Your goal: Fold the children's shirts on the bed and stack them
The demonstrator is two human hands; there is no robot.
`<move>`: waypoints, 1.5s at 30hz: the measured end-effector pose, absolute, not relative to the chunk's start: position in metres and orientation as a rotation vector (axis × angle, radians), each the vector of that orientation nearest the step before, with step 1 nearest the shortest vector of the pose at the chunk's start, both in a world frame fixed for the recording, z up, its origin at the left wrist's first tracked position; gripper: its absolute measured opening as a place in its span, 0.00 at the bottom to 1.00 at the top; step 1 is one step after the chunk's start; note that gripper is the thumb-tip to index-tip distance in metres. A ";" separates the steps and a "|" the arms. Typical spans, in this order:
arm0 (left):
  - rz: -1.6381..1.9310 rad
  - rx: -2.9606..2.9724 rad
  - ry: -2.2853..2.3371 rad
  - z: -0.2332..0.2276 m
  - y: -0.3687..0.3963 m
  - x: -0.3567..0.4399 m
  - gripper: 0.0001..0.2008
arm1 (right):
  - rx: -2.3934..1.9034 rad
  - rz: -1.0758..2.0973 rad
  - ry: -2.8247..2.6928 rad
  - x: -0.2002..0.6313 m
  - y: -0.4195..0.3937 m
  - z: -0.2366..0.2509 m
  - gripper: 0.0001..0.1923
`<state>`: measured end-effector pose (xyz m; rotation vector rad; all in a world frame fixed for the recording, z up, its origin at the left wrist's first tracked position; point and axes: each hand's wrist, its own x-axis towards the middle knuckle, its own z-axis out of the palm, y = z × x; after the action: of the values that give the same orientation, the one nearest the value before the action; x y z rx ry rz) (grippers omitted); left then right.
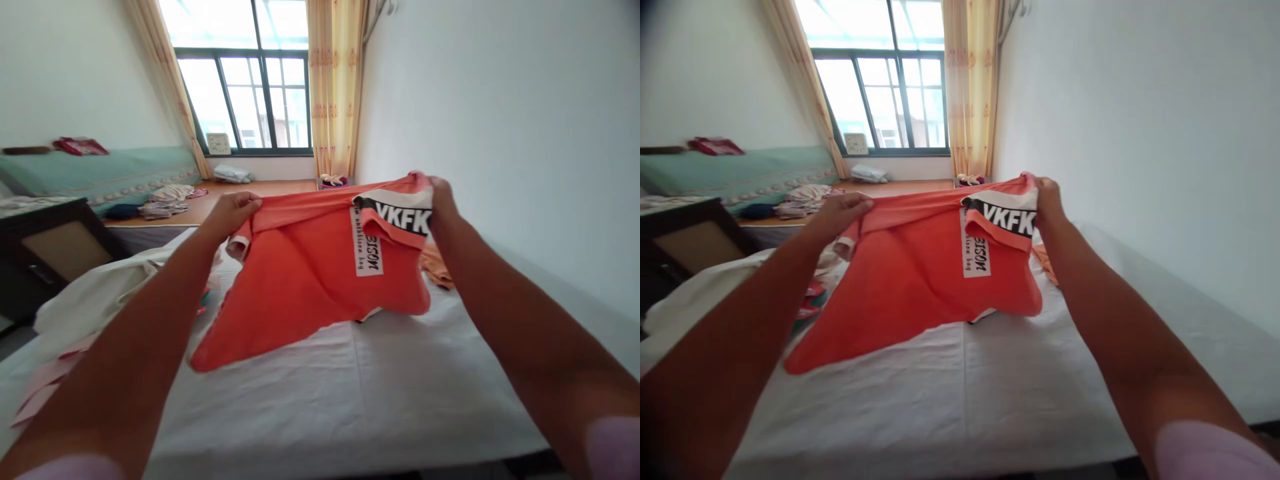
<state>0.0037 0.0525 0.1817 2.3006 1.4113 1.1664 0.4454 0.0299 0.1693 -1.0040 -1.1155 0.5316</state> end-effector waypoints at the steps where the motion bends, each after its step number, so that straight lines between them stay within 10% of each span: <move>1: 1.170 2.338 1.582 0.172 0.069 0.004 0.18 | -1.065 0.528 -1.093 0.441 0.044 0.160 0.11; 16: -0.015 2.679 1.143 0.036 -0.013 -0.061 0.28 | -1.147 0.879 -2.466 0.433 -0.105 0.052 0.28; 24: 0.103 2.709 1.571 0.023 -0.001 -0.063 0.20 | -1.167 0.451 -2.418 0.416 -0.095 0.019 0.17; 36: 0.337 1.938 1.166 0.103 -0.041 -0.077 0.17 | -1.056 1.162 -1.456 0.461 -0.097 0.080 0.15; 45: 0.616 2.378 1.739 0.111 0.056 -0.041 0.12 | -1.197 0.918 -1.291 0.432 0.009 0.107 0.09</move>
<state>-0.0405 0.0556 0.1110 2.3785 1.7385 0.6162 0.4324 0.0092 0.1075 -1.1969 -1.2911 0.9181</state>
